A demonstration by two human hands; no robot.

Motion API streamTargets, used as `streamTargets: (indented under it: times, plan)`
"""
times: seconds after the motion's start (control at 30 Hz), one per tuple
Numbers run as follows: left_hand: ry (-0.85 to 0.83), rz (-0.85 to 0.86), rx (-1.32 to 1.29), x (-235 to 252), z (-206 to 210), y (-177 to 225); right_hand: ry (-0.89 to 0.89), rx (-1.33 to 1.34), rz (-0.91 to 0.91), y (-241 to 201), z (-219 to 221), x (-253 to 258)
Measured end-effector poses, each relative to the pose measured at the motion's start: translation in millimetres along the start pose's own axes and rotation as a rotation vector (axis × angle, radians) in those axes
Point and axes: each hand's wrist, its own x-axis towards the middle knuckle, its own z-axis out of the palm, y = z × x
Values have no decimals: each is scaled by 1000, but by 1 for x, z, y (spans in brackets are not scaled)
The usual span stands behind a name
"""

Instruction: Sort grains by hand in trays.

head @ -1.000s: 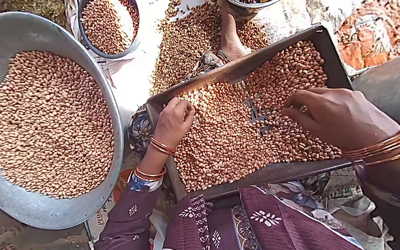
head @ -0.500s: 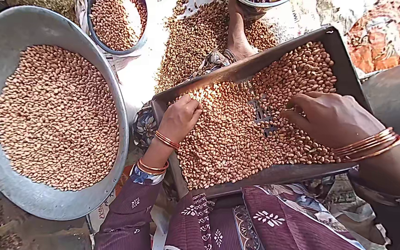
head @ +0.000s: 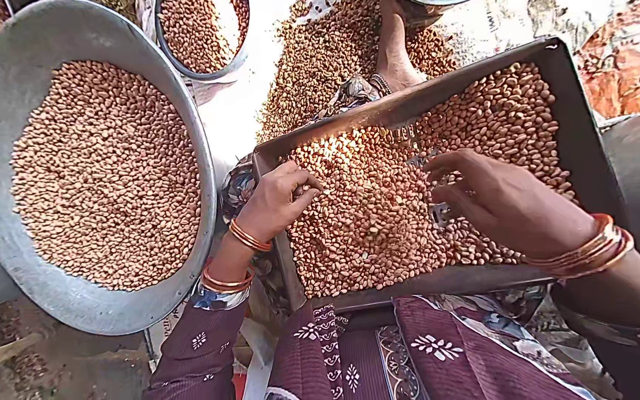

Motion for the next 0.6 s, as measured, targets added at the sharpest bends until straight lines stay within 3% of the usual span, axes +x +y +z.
streamTargets:
  times: [0.07,0.2,0.23,0.3,0.4,0.5,0.53,0.6]
  plan:
    - [-18,76,67,1,6,-5,19,-194,112,6,-11,-4]
    - [-30,131,143,2,12,-7,-398,-343,556,-5,1,-11]
    - [-22,143,157,3,12,-6,-481,-285,521,-12,8,-12]
    - [-6,117,139,2,12,-3,-523,-42,217,-19,20,-17]
    - [116,-47,-227,3,11,-3,-277,169,-160,-25,29,-12]
    - [200,-189,-906,7,4,-8,-55,-29,-177,-31,22,8]
    - [196,-215,-988,6,0,-7,-49,-80,-176,-32,22,15]
    - [175,-265,-816,2,-5,-2,-103,-119,-219,-34,29,27]
